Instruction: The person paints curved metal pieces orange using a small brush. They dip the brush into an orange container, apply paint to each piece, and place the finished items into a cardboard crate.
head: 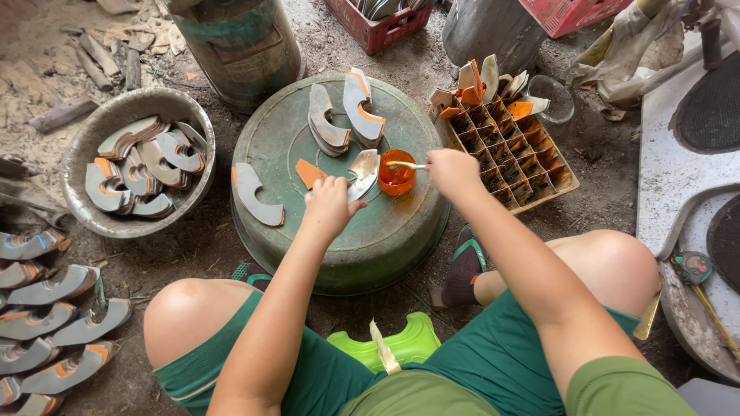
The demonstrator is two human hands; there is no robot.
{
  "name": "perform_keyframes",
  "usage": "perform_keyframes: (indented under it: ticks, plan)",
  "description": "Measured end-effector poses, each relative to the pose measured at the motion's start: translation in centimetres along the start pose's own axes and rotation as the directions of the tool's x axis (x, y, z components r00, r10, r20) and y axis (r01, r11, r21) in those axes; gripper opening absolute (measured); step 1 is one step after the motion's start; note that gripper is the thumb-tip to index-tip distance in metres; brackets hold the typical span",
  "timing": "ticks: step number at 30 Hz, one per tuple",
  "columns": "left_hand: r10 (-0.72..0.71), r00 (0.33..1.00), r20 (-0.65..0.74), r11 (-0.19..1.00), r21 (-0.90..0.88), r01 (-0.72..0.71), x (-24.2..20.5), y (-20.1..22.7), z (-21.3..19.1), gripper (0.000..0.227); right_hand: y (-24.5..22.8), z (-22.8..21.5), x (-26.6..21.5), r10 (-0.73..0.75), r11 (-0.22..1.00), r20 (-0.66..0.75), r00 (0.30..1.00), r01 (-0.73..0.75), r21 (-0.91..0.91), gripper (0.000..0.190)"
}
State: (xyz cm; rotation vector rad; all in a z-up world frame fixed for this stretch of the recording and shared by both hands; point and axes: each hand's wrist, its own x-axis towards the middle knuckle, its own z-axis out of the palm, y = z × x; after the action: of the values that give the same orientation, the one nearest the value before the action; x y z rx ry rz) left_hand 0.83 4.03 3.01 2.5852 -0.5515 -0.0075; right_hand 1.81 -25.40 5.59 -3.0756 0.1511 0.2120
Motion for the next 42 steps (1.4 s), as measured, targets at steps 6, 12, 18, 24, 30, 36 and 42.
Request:
perform_keyframes:
  ticks: [6,12,18,24,30,36,42]
  plan:
    - [0.157,0.987,-0.034,0.956,0.255,-0.143,-0.3,0.5,-0.1,0.055,6.3,-1.7,-3.0,0.13,0.761,0.299,0.945,-0.288,0.582,0.019]
    - [0.194,0.98,-0.038,0.946,0.271,-0.177,-0.1,0.8,0.2,0.051,7.8,0.9,-4.6,0.071,0.468,0.434,0.898,-0.414,0.781,0.021]
    - [0.221,0.972,-0.075,0.945,0.261,-0.195,0.5,0.5,0.3,0.051,5.5,1.6,-5.9,0.03,0.424,0.233,0.972,-0.223,0.878,0.02]
    - [0.235,0.968,-0.09,0.963,0.156,-0.219,0.8,0.7,0.2,0.048,2.4,2.0,-7.0,-0.007,0.733,-0.132,0.991,0.095,0.674,0.017]
    - [0.268,0.949,-0.167,0.962,0.103,-0.254,0.7,0.7,0.0,0.05,0.2,2.3,-8.3,0.081,0.77,-0.227,0.97,0.084,0.632,0.01]
    - [0.271,0.944,-0.187,0.962,0.087,-0.259,0.9,0.1,0.4,0.048,0.0,2.6,-8.2,0.085,0.778,-0.276,0.957,0.109,0.619,0.008]
    - [0.208,0.961,-0.181,0.977,-0.002,-0.212,1.2,0.0,0.0,0.049,1.1,3.0,-7.9,0.059,0.784,-0.26,0.964,0.116,0.61,0.008]
